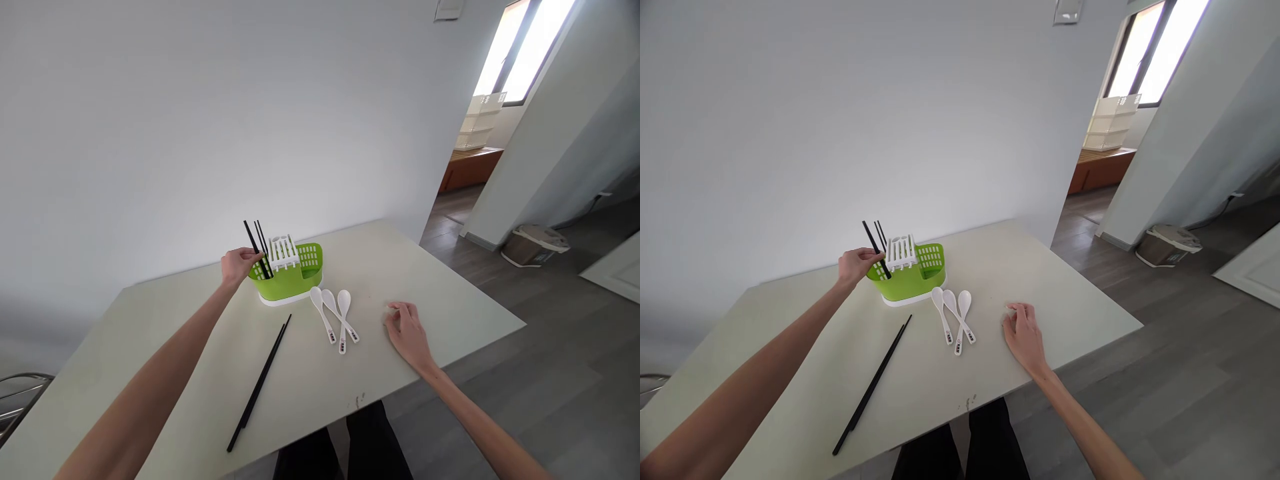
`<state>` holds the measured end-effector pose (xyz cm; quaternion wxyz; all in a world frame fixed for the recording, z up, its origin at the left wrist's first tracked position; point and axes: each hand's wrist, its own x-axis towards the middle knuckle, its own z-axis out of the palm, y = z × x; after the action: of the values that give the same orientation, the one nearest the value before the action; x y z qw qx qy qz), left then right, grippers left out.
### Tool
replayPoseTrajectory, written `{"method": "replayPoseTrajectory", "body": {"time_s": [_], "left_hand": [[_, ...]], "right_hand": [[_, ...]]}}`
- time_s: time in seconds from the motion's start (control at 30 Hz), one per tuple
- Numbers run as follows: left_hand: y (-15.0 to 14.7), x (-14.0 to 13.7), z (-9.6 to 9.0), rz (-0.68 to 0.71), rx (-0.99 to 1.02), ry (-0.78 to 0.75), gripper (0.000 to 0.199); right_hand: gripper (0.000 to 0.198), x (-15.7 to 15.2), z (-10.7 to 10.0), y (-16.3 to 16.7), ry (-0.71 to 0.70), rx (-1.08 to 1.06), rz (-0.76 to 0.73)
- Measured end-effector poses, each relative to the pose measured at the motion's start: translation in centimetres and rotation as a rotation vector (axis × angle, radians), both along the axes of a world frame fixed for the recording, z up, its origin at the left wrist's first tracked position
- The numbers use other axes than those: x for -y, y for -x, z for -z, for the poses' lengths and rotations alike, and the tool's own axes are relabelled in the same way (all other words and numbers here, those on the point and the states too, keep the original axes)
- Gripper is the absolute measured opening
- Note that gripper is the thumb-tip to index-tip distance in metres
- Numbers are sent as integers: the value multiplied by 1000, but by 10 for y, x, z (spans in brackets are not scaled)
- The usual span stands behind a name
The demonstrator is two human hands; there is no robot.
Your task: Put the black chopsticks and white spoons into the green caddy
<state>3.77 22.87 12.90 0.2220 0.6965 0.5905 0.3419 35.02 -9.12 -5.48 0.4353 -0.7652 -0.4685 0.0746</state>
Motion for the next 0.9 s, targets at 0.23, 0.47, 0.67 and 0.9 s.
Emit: {"method": "replayPoseTrajectory", "body": {"time_s": [0.23,0.47,0.67,0.9], "left_hand": [[2,-4,8,28,-66,-22,39],[6,-10,13,7,-54,-3,38],[4,-11,12,-6,-62,5,39],[2,-6,13,29,-117,-19,34]], "right_hand": [[30,0,0,2,19,23,19],[29,0,2,1,15,40,21],[27,0,4,1,4,53,19],[27,0,7,0,0,58,8]]}}
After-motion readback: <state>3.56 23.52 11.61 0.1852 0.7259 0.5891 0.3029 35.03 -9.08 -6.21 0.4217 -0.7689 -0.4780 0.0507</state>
